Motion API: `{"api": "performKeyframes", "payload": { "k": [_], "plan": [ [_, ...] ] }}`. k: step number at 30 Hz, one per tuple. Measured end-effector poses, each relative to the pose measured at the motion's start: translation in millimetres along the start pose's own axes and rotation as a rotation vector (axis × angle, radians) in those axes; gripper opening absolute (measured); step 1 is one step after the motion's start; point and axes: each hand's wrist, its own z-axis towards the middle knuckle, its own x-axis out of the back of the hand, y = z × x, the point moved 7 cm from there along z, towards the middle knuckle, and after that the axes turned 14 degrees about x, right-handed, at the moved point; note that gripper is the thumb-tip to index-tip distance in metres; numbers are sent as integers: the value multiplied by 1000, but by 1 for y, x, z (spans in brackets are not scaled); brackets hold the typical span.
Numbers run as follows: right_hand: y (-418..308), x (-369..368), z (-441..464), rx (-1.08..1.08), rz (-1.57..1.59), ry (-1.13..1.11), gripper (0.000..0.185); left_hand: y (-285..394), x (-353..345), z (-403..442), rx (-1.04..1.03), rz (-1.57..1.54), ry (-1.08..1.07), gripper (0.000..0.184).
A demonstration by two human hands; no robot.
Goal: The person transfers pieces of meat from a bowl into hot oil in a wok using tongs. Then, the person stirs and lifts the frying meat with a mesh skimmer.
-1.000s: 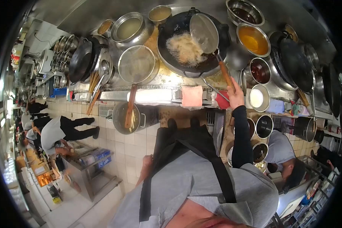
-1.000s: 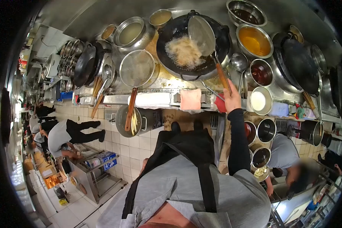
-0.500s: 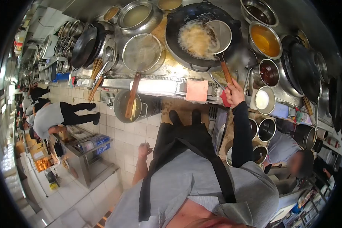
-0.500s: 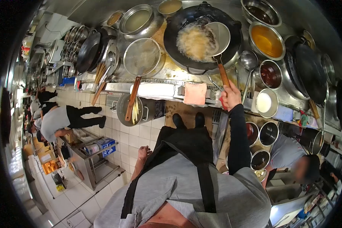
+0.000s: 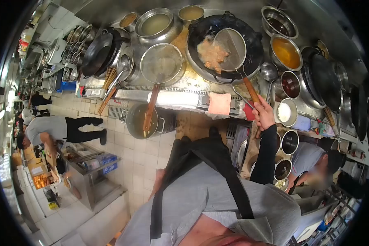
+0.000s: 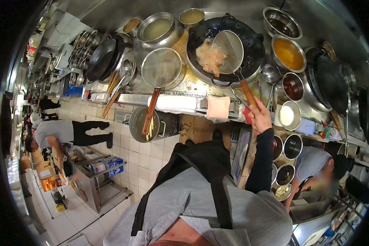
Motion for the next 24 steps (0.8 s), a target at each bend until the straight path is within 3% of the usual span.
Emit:
{"api": "performKeyframes", "payload": {
  "k": [1, 6, 9, 10, 13, 17, 19, 21, 24],
  "plan": [
    [-5, 0, -5, 20, -48, 29, 61, -8, -8, 3, -46, 37, 2, 13],
    [0, -8, 26, 324, -317, 159, 53, -37, 23, 33, 131, -414, -43, 15],
    [-9, -22, 35, 518, -539, 233, 54, -47, 39, 57, 200, -428, -85, 14],
    [-32, -39, 22, 647, -768, 280, 52, -45, 56, 61, 225, -391, -97, 14],
    [-61, -84, -4, 605, -933, 380, 48, -42, 86, 68, 51, -68, 75, 14],
    [-51, -108, -6, 735, -947, 355, 48, -79, 71, 60, 144, -261, -1, 13],
    [-48, -125, -19, 683, -985, 337, 47, -96, 64, 45, 204, -511, 0, 13],
    [-42, -139, -24, 607, -1054, 312, 47, -97, 66, 30, 109, -430, 11, 12],
    [-22, -151, -7, 487, -1214, 297, 47, -133, -21, 18, 23, -169, -115, 16]
  ]
}}
